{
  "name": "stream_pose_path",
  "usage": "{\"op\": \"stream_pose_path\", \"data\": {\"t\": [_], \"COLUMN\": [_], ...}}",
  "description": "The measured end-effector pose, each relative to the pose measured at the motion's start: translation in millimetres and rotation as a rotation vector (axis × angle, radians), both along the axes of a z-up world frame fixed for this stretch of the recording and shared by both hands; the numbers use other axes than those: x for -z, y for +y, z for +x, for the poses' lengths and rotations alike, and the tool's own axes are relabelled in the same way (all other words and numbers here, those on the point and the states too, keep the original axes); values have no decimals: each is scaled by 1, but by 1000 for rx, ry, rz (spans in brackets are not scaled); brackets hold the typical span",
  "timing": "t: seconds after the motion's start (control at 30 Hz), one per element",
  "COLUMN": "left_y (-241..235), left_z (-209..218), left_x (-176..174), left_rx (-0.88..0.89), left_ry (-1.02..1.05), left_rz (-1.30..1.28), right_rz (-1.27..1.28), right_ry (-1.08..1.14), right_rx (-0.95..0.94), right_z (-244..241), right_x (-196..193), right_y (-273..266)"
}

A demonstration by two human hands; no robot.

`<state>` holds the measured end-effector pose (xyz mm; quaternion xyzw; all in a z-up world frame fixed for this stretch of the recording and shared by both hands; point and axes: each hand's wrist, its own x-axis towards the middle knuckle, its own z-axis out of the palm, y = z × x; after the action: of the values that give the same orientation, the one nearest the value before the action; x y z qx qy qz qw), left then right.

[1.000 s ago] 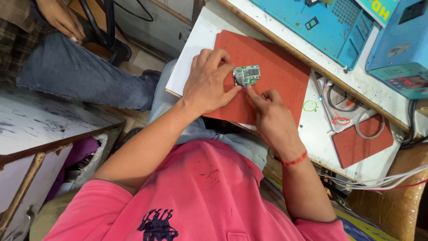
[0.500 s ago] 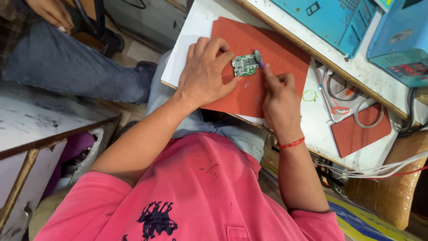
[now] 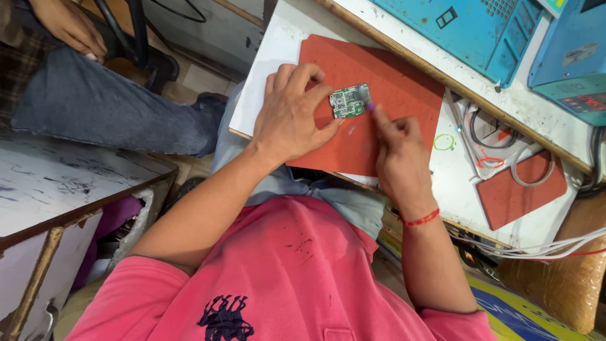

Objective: The person cleans a small green circuit board using a purple toothbrush. They hold the board on a red mat and scrub various components and surfaces with the brush. The person repeatedly scrubs the same areas and flips the board to clean different sides.

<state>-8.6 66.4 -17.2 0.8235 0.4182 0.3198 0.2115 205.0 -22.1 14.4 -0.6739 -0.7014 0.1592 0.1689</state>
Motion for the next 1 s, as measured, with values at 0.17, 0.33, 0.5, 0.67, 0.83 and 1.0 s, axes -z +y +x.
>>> {"op": "stream_pose_path", "data": {"t": [0.17,0.33,0.5,0.67,0.83,1.0], "left_y": [-2,1,2,3,4,2], "left_z": [1,3,5,4,6,6], "left_x": [-3,-4,-4,-5,-5,-3], "left_rx": [-7,-9,-11,0,-7,-9], "left_ry": [11,25,24,41,40,58], "left_rz": [18,-10,3,0,-1,16], "right_rz": [-86,-32,-124,-125,-124,-88], "right_ry": [-52,-36,-70,5,31,39], "right_rx": [-19,16,41,-105,14,21], "right_z": [1,1,-1,0,6,2], "right_x": [-5,0,-8,-15,-18,-6], "right_y": [-7,16,18,-1,1,24]}}
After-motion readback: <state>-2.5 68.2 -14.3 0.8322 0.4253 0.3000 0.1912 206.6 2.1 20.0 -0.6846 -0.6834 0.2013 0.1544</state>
